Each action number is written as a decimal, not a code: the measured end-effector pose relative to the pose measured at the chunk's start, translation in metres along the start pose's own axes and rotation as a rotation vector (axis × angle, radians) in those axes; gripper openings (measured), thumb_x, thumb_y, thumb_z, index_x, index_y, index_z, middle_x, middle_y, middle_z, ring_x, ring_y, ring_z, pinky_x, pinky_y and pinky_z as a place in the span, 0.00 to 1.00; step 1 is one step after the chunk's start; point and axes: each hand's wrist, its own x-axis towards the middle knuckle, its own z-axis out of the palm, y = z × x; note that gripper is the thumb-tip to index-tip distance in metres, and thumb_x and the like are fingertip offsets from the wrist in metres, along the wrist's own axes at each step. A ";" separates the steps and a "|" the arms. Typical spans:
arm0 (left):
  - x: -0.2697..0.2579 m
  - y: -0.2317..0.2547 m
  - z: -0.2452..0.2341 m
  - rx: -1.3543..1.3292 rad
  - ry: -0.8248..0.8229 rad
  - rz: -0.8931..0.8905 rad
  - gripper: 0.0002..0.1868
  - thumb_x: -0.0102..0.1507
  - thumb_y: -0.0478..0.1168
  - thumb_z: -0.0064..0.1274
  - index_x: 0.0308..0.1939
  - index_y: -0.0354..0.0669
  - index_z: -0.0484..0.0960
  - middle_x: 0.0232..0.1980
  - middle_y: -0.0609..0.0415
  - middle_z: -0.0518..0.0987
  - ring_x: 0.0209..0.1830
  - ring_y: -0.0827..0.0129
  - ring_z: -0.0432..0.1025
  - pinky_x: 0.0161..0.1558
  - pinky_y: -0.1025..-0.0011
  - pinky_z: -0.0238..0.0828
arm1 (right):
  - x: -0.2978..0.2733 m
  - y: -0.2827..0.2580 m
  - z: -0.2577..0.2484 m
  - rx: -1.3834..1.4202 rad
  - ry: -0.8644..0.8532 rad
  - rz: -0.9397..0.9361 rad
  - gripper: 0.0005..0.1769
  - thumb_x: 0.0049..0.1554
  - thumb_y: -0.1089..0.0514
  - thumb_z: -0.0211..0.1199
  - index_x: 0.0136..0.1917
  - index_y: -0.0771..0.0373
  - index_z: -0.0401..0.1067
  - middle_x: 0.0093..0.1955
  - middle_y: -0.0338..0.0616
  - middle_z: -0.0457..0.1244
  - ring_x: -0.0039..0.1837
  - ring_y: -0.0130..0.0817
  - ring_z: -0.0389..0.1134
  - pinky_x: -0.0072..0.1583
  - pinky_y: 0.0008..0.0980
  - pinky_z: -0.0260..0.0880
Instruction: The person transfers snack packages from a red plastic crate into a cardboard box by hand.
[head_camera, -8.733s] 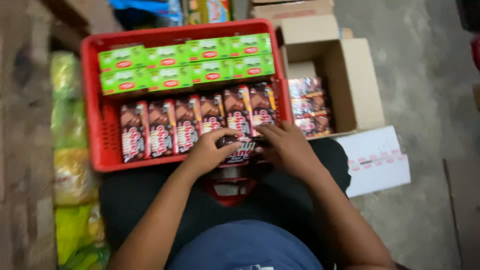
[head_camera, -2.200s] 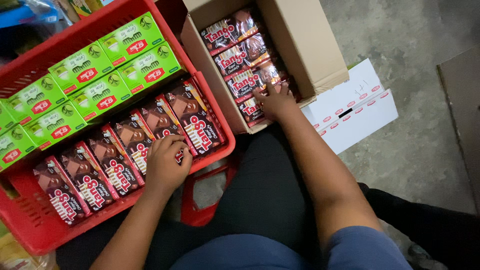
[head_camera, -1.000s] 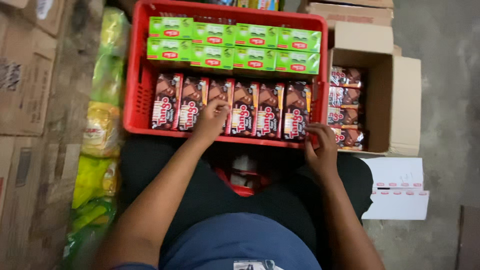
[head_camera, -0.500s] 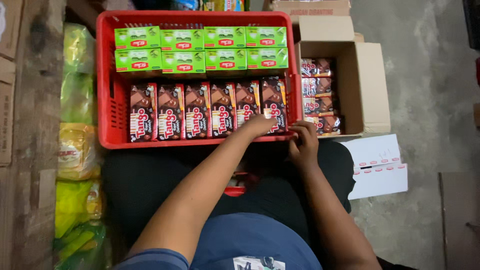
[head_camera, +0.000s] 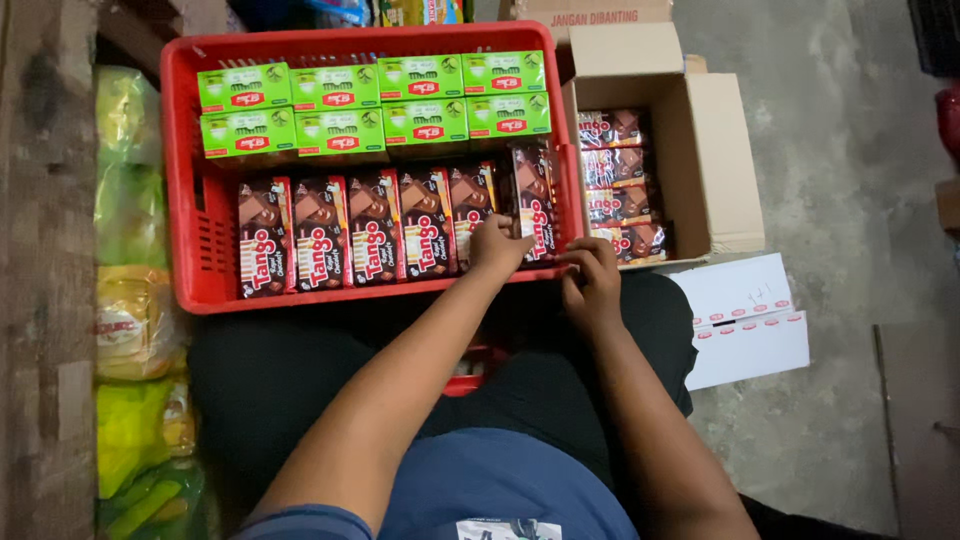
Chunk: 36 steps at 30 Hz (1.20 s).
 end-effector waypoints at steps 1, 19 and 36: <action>-0.004 0.002 -0.001 0.003 -0.005 0.000 0.34 0.46 0.55 0.74 0.55 0.52 0.83 0.43 0.65 0.85 0.48 0.68 0.81 0.49 0.67 0.77 | -0.001 0.000 -0.001 -0.003 0.003 0.005 0.18 0.45 0.78 0.59 0.42 0.60 0.79 0.48 0.48 0.65 0.53 0.54 0.69 0.56 0.47 0.69; -0.111 0.083 -0.200 -0.014 -0.315 0.498 0.22 0.54 0.38 0.68 0.53 0.48 0.88 0.51 0.45 0.87 0.57 0.63 0.78 0.60 0.62 0.72 | 0.068 -0.092 -0.024 -0.389 -0.242 -0.300 0.29 0.52 0.53 0.70 0.68 0.49 0.72 0.72 0.42 0.62 0.77 0.51 0.54 0.71 0.50 0.47; -0.060 0.052 -0.105 0.600 -0.346 0.504 0.13 0.66 0.48 0.55 0.51 0.50 0.85 0.40 0.52 0.82 0.46 0.58 0.79 0.48 0.61 0.77 | 0.081 0.040 -0.156 -0.777 -0.454 0.370 0.15 0.61 0.42 0.65 0.55 0.50 0.68 0.49 0.41 0.65 0.53 0.53 0.69 0.60 0.63 0.60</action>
